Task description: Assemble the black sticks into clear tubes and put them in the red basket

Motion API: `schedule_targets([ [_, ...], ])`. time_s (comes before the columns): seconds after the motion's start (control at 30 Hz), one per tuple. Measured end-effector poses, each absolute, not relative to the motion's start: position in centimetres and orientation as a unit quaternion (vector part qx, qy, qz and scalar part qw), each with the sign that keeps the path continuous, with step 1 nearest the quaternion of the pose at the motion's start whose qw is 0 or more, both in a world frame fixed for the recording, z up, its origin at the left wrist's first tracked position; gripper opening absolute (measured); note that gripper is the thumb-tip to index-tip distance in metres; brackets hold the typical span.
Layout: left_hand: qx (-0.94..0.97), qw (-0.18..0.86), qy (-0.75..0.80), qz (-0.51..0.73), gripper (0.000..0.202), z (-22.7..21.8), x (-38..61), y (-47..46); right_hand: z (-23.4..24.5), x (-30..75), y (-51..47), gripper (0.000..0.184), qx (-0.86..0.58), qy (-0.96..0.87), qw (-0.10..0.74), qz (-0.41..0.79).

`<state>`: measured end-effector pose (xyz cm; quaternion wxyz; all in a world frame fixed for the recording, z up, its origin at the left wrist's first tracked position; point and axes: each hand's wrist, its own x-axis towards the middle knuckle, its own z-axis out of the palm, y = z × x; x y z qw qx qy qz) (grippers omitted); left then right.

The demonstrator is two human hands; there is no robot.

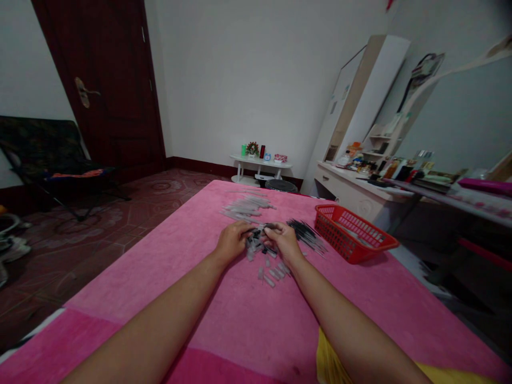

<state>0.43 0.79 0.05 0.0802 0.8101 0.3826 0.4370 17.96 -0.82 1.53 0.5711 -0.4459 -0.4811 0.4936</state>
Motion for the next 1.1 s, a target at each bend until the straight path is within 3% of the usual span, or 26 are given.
schedule_targets([
  [0.4, 0.818, 0.065, 0.383, 0.424, 0.028, 0.31, 0.49, 0.48, 1.80, 17.63, -0.92, 0.016, -0.472, -0.597, 0.556, 0.335],
  [1.1, 0.838, 0.027, 0.400, 0.371, 0.025, 0.49, 0.66, -0.17, 1.90, 17.64, -1.42, 0.014, -0.497, -0.709, 0.480, 0.141],
])
